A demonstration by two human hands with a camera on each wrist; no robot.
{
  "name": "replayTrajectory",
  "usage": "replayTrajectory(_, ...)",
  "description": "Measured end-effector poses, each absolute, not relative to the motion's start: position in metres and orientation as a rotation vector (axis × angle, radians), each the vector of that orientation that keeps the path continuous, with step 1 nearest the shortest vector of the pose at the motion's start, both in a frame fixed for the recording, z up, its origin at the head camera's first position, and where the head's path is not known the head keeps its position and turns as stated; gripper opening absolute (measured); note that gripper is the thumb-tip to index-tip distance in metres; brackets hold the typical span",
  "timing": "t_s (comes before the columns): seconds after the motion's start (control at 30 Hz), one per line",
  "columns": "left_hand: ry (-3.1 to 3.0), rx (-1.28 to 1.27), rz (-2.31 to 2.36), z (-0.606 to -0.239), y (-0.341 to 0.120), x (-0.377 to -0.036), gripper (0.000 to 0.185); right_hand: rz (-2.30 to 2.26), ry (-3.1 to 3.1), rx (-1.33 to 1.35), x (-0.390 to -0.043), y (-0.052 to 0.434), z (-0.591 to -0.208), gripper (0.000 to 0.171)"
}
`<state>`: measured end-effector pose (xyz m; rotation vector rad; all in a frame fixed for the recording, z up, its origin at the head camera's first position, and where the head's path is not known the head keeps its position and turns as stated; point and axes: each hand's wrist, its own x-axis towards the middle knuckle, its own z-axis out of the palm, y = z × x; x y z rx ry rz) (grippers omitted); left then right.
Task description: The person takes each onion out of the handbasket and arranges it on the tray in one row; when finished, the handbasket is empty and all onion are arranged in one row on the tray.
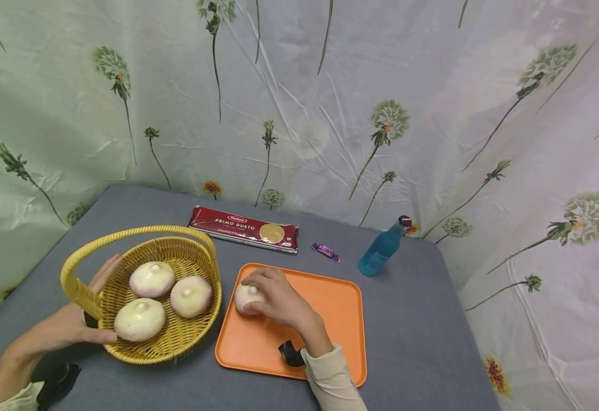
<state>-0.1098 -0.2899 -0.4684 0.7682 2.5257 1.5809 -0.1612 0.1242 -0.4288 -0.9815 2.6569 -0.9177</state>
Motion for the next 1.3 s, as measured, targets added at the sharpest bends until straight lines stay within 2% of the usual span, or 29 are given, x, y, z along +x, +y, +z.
replayTrajectory(1.3,2.513,0.794,1.596,-0.4671,-0.2897,-0.1086,0.135,-0.822,2.663,-1.014,-0.1572,0.1146,-0.4323,0.043)
